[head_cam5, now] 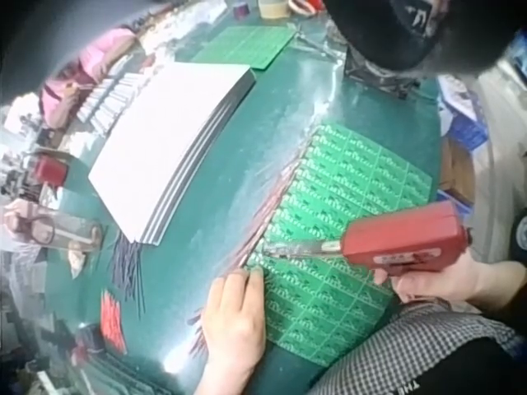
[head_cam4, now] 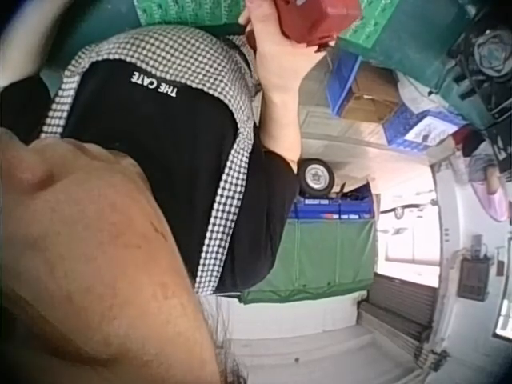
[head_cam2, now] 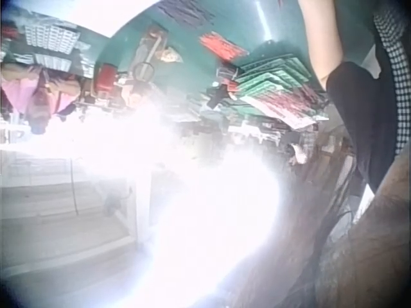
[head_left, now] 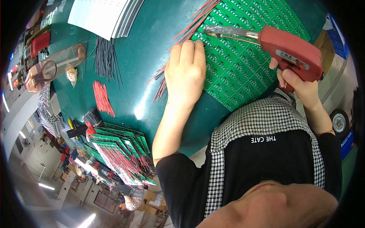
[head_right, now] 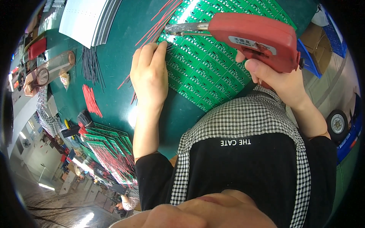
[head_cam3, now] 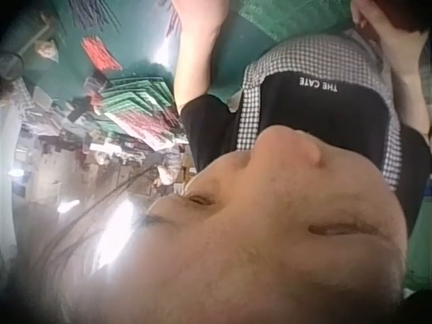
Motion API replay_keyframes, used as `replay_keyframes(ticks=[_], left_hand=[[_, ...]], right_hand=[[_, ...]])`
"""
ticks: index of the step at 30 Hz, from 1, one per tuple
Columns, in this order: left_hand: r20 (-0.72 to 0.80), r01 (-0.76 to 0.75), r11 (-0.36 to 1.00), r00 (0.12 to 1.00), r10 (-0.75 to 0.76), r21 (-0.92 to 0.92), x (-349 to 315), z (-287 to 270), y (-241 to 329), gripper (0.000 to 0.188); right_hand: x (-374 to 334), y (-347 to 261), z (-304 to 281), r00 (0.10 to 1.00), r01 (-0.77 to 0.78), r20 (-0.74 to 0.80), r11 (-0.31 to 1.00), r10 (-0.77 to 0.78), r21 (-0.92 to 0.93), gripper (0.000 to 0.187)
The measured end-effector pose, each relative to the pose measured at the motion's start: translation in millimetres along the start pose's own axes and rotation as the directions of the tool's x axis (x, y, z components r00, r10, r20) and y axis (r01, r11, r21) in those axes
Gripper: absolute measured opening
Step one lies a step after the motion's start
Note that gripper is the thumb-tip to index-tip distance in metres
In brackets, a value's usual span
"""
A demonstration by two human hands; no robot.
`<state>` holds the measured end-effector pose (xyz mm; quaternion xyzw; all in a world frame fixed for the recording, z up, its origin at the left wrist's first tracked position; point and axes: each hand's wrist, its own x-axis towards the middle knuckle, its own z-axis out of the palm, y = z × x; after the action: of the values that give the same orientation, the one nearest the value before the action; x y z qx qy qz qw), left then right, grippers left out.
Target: The recorder uses a handheld tool to secure or process wires on an array of green circuit boards on a factory assembly line.
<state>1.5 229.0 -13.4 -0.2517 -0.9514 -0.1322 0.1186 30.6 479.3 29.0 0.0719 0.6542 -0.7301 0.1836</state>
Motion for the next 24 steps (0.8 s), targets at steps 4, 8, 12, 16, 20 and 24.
replay_keyframes(ticks=[4,8,12,16,20,24], left_hand=[[-0.003,0.001,1.000,1.000,-0.001,-0.011,-1,1,-1,0.028],[0.000,0.013,1.000,1.000,-0.013,-0.028,-1,1,1,0.028],[-0.011,0.013,1.000,1.000,-0.014,-0.025,1,2,1,0.027],[0.000,0.027,0.999,1.000,-0.027,-0.020,2,1,1,0.027],[-0.017,0.021,1.000,1.000,-0.021,-0.018,1,-1,0,0.027],[0.009,0.022,1.000,1.000,-0.022,-0.009,-2,2,2,0.027]], right_hand=[[-2,4,-7,0.994,-0.095,0.043,0.991,0.099,-0.091,0.026],[-4,9,-9,0.990,0.044,0.141,0.949,0.000,-0.312,0.034],[-3,12,-11,0.987,0.103,0.149,0.929,-0.052,-0.355,0.037],[0,8,-9,0.986,0.052,0.164,0.971,-0.013,-0.234,0.040],[-1,2,-7,0.989,0.020,0.146,0.979,0.011,-0.204,0.041],[-1,7,-7,0.990,0.044,0.142,0.983,-0.018,-0.179,0.043]])
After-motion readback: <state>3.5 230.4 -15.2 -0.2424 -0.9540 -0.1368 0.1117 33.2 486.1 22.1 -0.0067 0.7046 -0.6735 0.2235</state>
